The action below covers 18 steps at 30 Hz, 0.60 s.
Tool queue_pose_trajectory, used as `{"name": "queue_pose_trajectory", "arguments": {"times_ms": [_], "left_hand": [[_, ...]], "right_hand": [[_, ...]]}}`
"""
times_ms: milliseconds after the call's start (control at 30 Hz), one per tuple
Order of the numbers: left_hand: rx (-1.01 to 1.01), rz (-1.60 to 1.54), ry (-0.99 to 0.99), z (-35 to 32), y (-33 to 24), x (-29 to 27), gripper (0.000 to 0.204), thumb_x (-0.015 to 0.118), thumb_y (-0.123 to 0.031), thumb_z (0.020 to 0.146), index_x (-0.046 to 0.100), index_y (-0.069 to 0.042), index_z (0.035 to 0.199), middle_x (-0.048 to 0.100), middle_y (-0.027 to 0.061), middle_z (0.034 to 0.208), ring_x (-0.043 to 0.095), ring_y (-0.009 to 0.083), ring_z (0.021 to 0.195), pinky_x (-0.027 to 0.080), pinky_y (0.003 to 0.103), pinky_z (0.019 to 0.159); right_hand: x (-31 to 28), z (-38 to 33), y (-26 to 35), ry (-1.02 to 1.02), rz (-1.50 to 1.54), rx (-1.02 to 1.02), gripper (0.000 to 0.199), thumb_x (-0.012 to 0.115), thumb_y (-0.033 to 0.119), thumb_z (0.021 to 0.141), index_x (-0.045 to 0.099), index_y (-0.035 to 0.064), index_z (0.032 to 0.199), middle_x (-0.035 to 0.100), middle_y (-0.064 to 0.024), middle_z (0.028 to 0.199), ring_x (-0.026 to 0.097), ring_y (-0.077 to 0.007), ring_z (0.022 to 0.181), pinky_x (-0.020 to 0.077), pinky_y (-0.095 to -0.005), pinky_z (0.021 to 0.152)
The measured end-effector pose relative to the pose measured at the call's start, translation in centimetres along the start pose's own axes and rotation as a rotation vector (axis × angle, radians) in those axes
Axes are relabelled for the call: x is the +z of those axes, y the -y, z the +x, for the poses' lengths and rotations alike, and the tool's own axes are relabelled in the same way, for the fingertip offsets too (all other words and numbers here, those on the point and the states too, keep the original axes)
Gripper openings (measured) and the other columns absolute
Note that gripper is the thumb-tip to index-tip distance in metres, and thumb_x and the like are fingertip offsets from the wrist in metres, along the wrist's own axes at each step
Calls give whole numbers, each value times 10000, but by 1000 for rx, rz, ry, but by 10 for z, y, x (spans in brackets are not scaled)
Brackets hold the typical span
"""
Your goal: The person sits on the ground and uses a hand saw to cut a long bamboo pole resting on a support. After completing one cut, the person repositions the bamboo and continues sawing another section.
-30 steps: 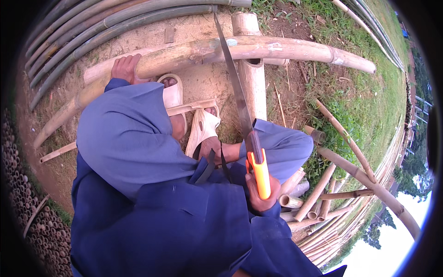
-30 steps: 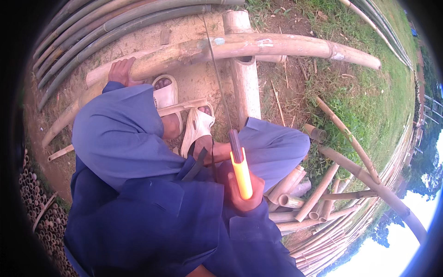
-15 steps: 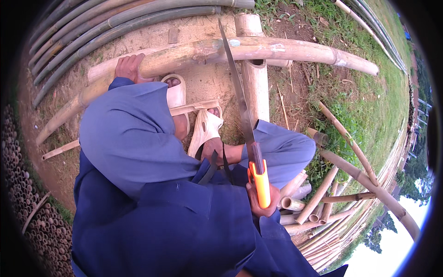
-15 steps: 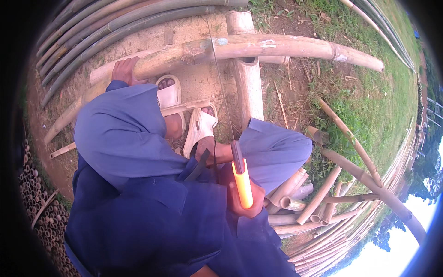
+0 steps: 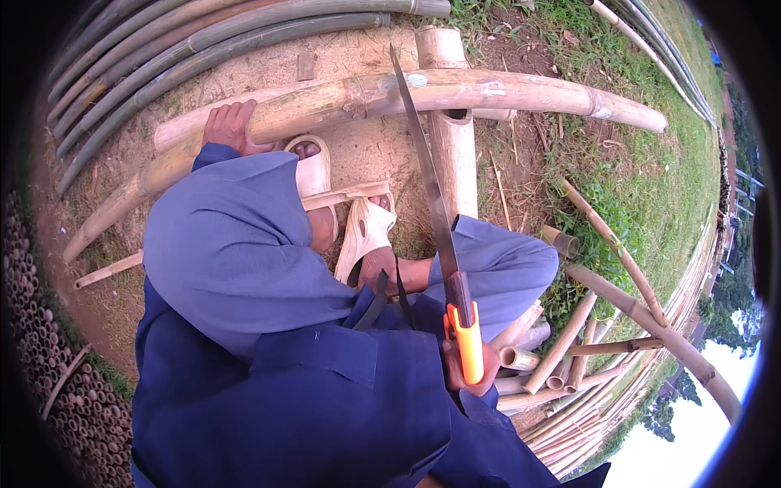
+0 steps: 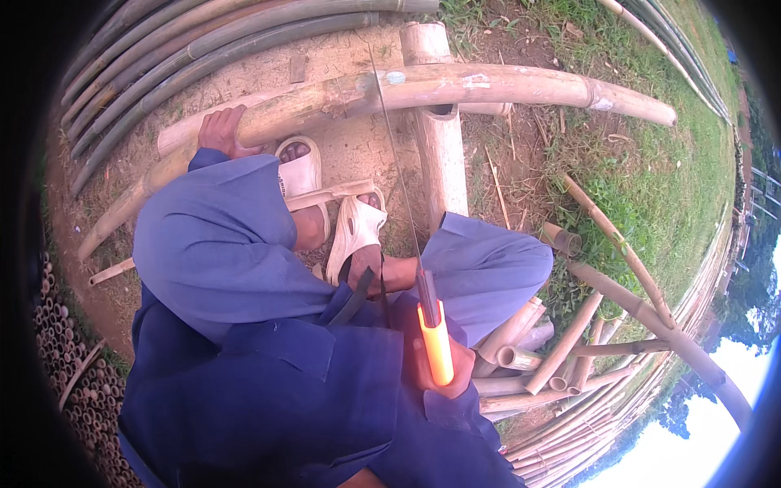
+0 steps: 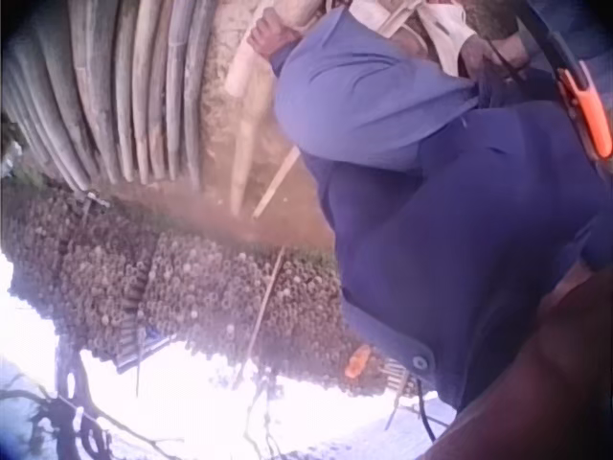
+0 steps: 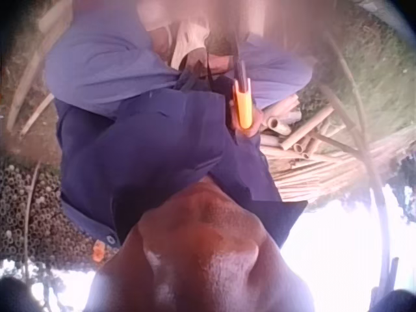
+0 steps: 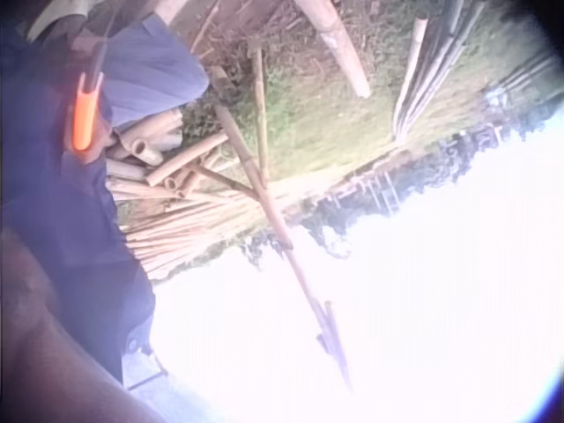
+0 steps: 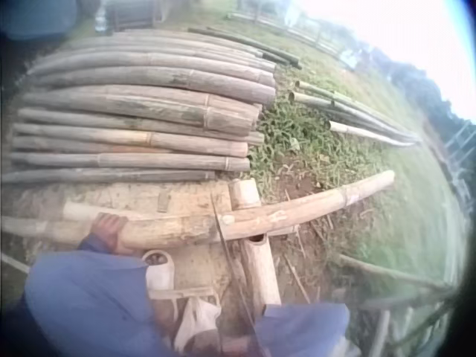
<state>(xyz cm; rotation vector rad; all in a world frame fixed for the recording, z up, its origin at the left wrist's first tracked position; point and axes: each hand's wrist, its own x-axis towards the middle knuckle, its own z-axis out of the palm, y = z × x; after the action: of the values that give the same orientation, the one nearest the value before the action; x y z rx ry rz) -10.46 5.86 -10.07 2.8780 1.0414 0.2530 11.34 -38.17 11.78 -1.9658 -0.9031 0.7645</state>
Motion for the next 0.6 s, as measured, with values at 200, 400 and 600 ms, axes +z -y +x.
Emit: {"name": "queue_pose_trajectory", "arguments": {"times_ms": [200,400,600], "left_hand": [[29,-48,-72,-2,2,-2,906,885,-532,543,617,-90,1287,668,112,1065,628,315,1018,479,434,931],[29,-12,-58,2,-6,-3,878,889,-525,533,630,-88,1249,672,109,1043,633,302,1007,468,425,921],[22,-35,-75,0,1,1,862,891,-528,530,635,-93,1229,678,110,1026,638,293,999,463,419,919]], "right_hand": [[27,50,-40,80,-29,-48,81,667,-3,896,658,-50,960,640,-145,682,620,-178,588,491,-349,588],[0,15,2,44,31,182,343,677,18,896,667,-65,1229,749,-198,1014,741,-239,941,549,-324,849],[22,72,-8,-22,73,147,167,699,35,900,695,-59,1037,676,-100,766,606,-111,719,509,-302,680]]}}
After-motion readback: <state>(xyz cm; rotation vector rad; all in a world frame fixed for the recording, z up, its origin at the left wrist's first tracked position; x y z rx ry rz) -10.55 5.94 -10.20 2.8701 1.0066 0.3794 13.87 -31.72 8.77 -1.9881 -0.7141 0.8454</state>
